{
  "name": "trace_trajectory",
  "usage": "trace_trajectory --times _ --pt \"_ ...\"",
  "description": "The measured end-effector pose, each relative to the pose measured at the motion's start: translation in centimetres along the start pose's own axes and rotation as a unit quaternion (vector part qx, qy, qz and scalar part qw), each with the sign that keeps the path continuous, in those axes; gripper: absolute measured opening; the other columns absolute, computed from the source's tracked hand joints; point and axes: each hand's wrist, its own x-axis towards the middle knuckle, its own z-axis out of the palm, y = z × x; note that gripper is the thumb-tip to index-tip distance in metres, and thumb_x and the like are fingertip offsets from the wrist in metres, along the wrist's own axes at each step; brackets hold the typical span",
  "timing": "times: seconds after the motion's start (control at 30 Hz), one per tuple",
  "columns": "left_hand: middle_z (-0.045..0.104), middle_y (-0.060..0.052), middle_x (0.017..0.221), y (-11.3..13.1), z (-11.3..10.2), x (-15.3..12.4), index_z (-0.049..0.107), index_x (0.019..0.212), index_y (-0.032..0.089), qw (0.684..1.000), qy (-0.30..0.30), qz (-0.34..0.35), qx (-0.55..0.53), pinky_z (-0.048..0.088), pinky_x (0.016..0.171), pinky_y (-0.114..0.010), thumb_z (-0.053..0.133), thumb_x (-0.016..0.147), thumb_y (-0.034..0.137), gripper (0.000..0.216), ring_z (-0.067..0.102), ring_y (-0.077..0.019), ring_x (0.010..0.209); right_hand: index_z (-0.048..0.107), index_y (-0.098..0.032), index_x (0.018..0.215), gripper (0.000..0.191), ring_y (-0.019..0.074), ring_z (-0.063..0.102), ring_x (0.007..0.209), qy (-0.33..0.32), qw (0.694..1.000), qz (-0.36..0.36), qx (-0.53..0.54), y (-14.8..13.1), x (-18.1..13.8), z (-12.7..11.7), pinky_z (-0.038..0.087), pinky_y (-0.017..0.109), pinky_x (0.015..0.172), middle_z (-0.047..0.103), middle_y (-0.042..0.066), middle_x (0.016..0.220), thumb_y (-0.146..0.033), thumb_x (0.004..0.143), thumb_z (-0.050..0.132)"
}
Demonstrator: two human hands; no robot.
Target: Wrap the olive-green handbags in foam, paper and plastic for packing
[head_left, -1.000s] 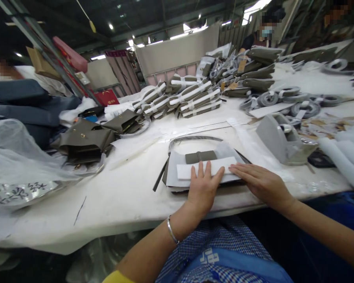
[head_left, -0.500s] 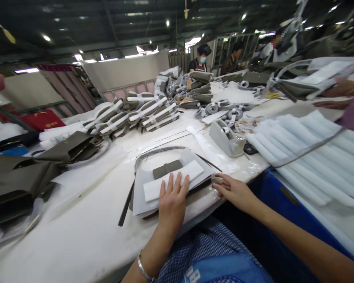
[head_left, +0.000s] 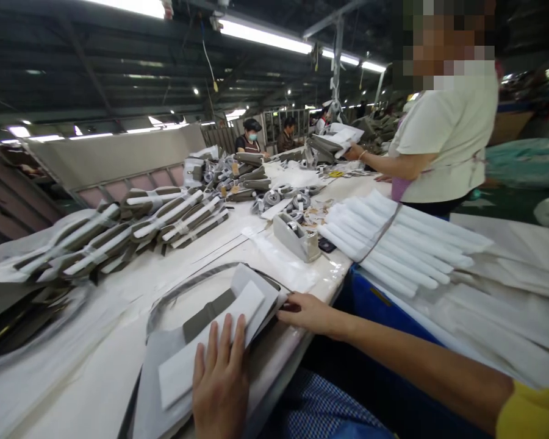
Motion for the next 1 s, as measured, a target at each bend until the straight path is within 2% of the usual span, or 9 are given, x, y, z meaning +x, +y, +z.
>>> trace_trajectory --times 0.1,0.17,0.33,0.43,0.53,0.67,0.77,0.83,1.0 --pt "0.035 -0.01 0.156 0.1 -0.1 0.0 0.018 0.156 0.025 1.0 0.009 -0.005 -0.014 0.028 0.115 -0.055 0.047 0.094 0.015 0.069 0.031 -0.0341 0.144 0.066 -0.018 0.106 0.039 0.0226 0.062 0.108 -0.058 0.978 0.026 0.199 -1.3 -0.8 1.0 0.052 0.036 0.093 0.067 0.006 0.112 -0.042 0.075 0.073" --pt "0.036 -0.013 0.155 -0.1 -0.2 0.0 0.017 0.156 0.024 1.0 0.023 -0.003 -0.017 0.029 0.114 -0.055 0.051 0.096 0.025 0.069 0.033 -0.0352 0.143 0.065 -0.016 0.106 0.043 0.023 0.064 0.106 -0.05 0.957 0.033 0.283 -2.1 -1.2 1.7 0.054 0.037 0.092 0.066 0.008 0.114 -0.038 0.07 0.077" --pt "0.039 -0.011 0.154 -1.1 -0.1 0.0 0.019 0.156 0.023 0.997 0.071 -0.025 -0.017 0.031 0.114 -0.049 0.049 0.098 0.028 0.066 0.038 -0.0321 0.141 0.065 -0.014 0.105 0.039 0.0199 0.07 0.088 -0.037 0.952 -0.002 0.304 -2.4 -0.7 2.4 0.059 0.033 0.081 0.068 0.008 0.106 -0.022 0.067 0.071" --pt "0.041 -0.008 0.154 -1.8 0.0 -0.1 0.021 0.155 0.024 0.997 0.073 -0.018 -0.022 0.032 0.114 -0.043 0.046 0.098 0.025 0.062 0.037 -0.0295 0.142 0.064 -0.015 0.109 0.04 0.0196 0.072 0.081 -0.088 0.974 -0.054 0.203 -0.9 0.6 0.9 0.059 0.029 0.068 0.069 0.008 0.107 -0.024 0.069 0.069" --pt "0.04 -0.007 0.154 -2.5 0.0 -0.2 0.023 0.155 0.024 0.997 0.069 -0.022 -0.028 0.032 0.114 -0.041 0.043 0.099 0.024 0.059 0.037 -0.028 0.142 0.066 -0.016 0.105 0.028 0.0195 0.072 0.079 -0.097 0.984 -0.145 -0.045 1.0 2.3 -2.2 0.06 0.03 0.07 0.072 0.006 0.097 -0.034 0.084 0.062" --pt "0.041 -0.007 0.154 -3.3 -0.4 -0.1 0.024 0.155 0.023 0.993 0.095 -0.054 -0.043 0.033 0.115 -0.041 0.042 0.1 0.03 0.058 0.039 -0.0269 0.141 0.066 -0.019 0.116 0.028 0.0234 0.065 0.109 0.057 0.904 -0.249 -0.343 2.6 5.3 -6.3 0.051 0.04 0.1 0.069 0.011 0.118 -0.028 0.096 0.05" --pt "0.042 -0.006 0.153 -3.7 -0.6 0.1 0.024 0.155 0.023 0.991 0.103 -0.073 -0.042 0.035 0.114 -0.042 0.042 0.1 0.03 0.058 0.04 -0.0268 0.14 0.057 -0.013 0.132 0.04 0.0281 0.046 0.135 0.092 0.883 -0.239 -0.394 3.2 7.9 -7.6 0.037 0.046 0.114 0.048 0.018 0.145 -0.017 0.093 0.048" --pt "0.042 -0.007 0.153 -3.7 -0.6 0.2 0.023 0.155 0.024 0.992 0.099 -0.073 -0.034 0.037 0.112 -0.043 0.042 0.1 0.028 0.058 0.04 -0.0273 0.14 0.054 -0.008 0.136 0.046 0.0296 0.044 0.136 0.1 0.871 -0.218 -0.429 3.5 9.5 -7.8 0.038 0.046 0.113 0.044 0.022 0.147 -0.01 0.09 0.047" --pt "0.043 -0.007 0.152 -3.7 -0.5 0.3 0.018 0.156 0.026 0.994 0.083 -0.075 -0.022 0.041 0.11 -0.045 0.044 0.098 0.022 0.063 0.04 -0.0275 0.14 0.073 -0.009 0.097 0.031 0.0263 0.067 0.102 0.085 0.844 -0.168 -0.502 3.1 11.3 -8.2 0.051 0.038 0.094 0.07 0.018 0.106 -0.002 0.087 0.044"
